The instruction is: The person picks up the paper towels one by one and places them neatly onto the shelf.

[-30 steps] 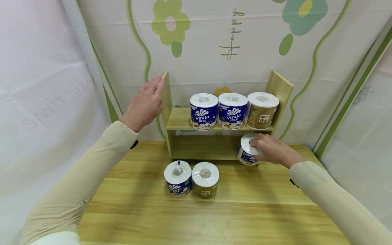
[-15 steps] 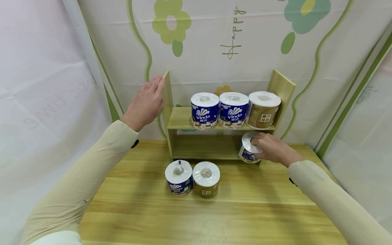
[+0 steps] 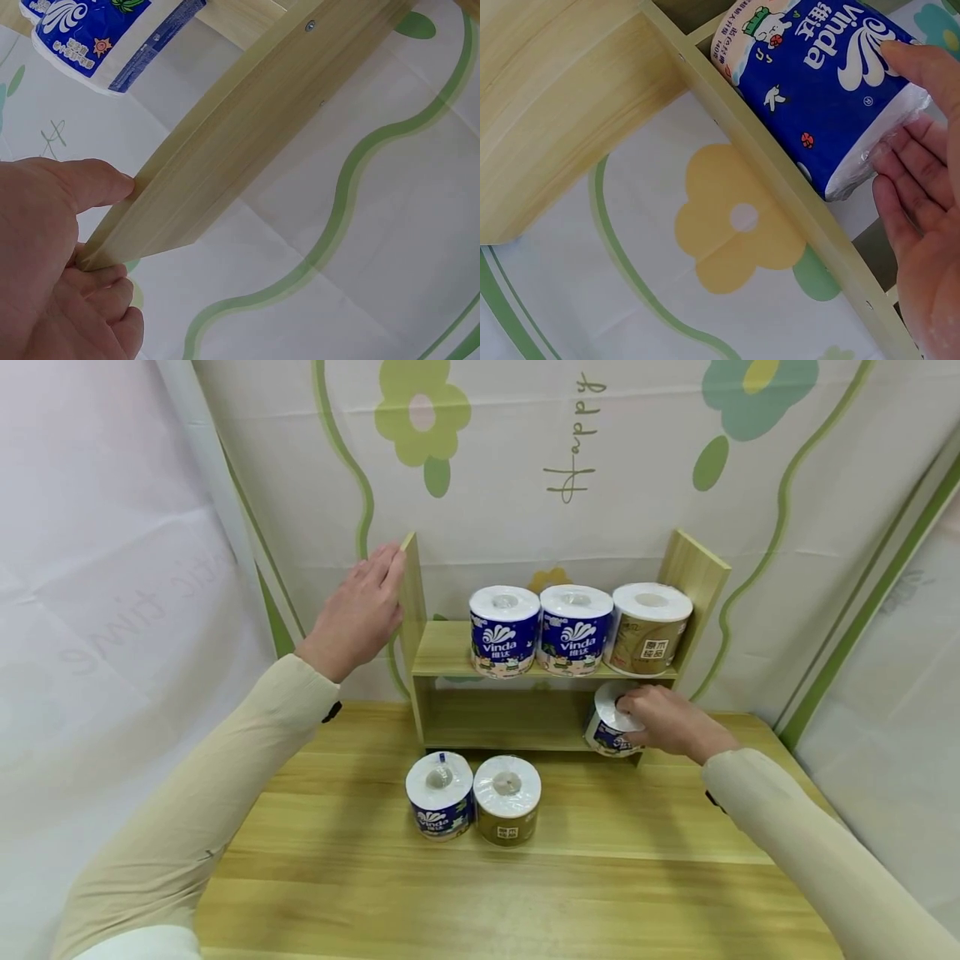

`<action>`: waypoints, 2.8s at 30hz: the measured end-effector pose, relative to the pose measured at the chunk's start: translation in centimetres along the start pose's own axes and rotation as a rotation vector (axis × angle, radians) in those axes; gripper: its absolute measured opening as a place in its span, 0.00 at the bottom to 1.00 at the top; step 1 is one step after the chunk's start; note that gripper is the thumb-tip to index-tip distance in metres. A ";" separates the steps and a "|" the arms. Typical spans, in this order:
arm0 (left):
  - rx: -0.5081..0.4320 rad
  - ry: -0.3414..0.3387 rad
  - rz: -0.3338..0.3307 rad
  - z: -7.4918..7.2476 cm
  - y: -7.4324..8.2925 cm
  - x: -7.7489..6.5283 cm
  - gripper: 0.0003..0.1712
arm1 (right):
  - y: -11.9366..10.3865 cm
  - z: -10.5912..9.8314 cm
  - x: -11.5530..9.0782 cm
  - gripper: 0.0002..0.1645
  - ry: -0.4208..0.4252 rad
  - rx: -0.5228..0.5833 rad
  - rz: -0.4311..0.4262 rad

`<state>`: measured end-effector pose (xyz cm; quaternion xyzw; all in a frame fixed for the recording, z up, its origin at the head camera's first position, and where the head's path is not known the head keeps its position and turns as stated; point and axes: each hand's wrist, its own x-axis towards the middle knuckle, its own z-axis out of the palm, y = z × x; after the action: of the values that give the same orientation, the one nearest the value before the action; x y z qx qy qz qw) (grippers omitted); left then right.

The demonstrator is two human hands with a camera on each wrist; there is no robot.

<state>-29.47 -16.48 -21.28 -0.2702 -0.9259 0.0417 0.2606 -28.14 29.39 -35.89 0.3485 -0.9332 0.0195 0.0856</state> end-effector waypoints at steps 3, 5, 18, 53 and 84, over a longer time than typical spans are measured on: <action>-0.004 0.001 -0.001 0.0 0.0 0.1 0.34 | 0.0 0.0 0.1 0.13 -0.005 0.017 0.012; -0.007 0.003 -0.001 0.0 0.0 0.1 0.35 | 0.1 -0.1 0.1 0.12 -0.010 0.024 0.021; -0.009 0.012 -0.002 0.0 -0.1 0.1 0.34 | 0.7 -0.4 1.0 0.15 -0.093 0.097 0.093; -0.002 -0.007 -0.008 0.1 0.0 0.1 0.34 | 0.4 -0.6 2.2 0.06 -0.204 0.069 0.157; -0.010 -0.011 -0.004 0.0 0.0 0.2 0.35 | 0.5 -0.8 1.7 0.07 -0.175 0.100 0.127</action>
<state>-29.62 -16.41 -21.23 -0.2694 -0.9281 0.0383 0.2541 -29.59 28.71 -34.77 0.2928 -0.9552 0.0408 -0.0148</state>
